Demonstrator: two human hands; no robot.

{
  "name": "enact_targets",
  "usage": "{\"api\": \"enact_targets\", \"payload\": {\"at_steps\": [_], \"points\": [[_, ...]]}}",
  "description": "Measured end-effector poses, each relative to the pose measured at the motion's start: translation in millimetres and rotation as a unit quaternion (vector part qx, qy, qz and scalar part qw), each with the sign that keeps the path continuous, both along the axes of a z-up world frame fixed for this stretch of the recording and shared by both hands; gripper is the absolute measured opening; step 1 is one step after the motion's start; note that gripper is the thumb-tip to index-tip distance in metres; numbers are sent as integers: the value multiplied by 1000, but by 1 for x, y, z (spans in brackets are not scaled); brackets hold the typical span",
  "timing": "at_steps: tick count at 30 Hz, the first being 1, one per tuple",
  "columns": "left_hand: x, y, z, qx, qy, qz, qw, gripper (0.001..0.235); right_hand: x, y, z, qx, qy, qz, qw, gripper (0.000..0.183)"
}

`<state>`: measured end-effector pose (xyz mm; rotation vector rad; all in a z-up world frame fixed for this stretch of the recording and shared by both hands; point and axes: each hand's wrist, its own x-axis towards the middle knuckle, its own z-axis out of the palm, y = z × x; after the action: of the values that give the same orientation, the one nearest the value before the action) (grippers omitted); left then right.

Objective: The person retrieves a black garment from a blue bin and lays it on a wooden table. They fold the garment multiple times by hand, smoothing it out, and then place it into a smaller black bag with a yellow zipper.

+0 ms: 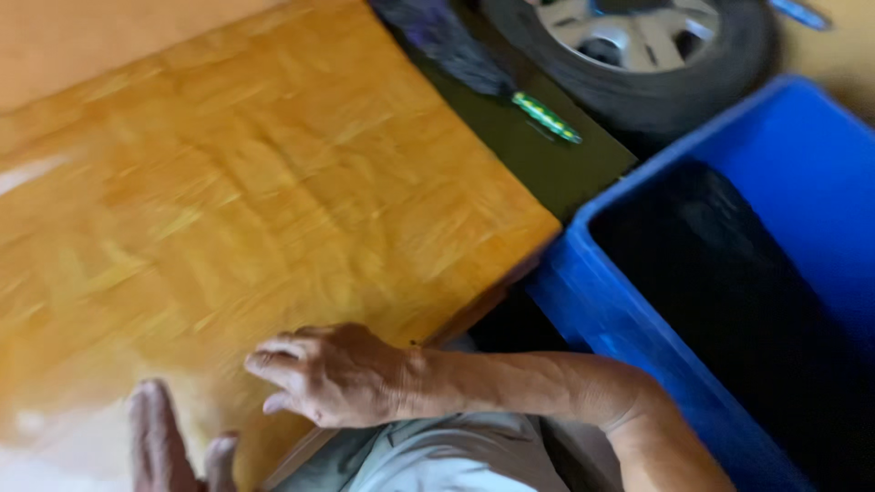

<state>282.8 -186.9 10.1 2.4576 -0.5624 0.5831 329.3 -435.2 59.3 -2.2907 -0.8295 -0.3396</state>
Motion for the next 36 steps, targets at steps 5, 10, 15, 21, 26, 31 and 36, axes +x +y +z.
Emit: {"api": "enact_targets", "payload": {"at_steps": [5,10,15,21,26,31,36], "points": [[77,-163,25,71,42,-260,962,83,-18,-128,18,-52,-11,-205,977,30],[70,-298,42,158,31,-475,865,86,-81,-267,19,-87,-8,-381,920,23],[47,-412,40,90,-71,-608,785,64,-139,-402,-23,-121,31,-515,848,26],[25,-475,-21,23,-60,-646,761,45,-188,-532,-144,-38,304,-616,726,18],[24,-472,-14,21,-40,-631,775,50,-192,-566,-206,-11,393,-648,653,46],[24,-474,9,29,-26,-638,769,48,-183,-562,-213,-37,501,-643,577,82],[24,-477,11,33,-12,-645,763,49,-187,-555,-160,64,547,-561,618,59]]}}
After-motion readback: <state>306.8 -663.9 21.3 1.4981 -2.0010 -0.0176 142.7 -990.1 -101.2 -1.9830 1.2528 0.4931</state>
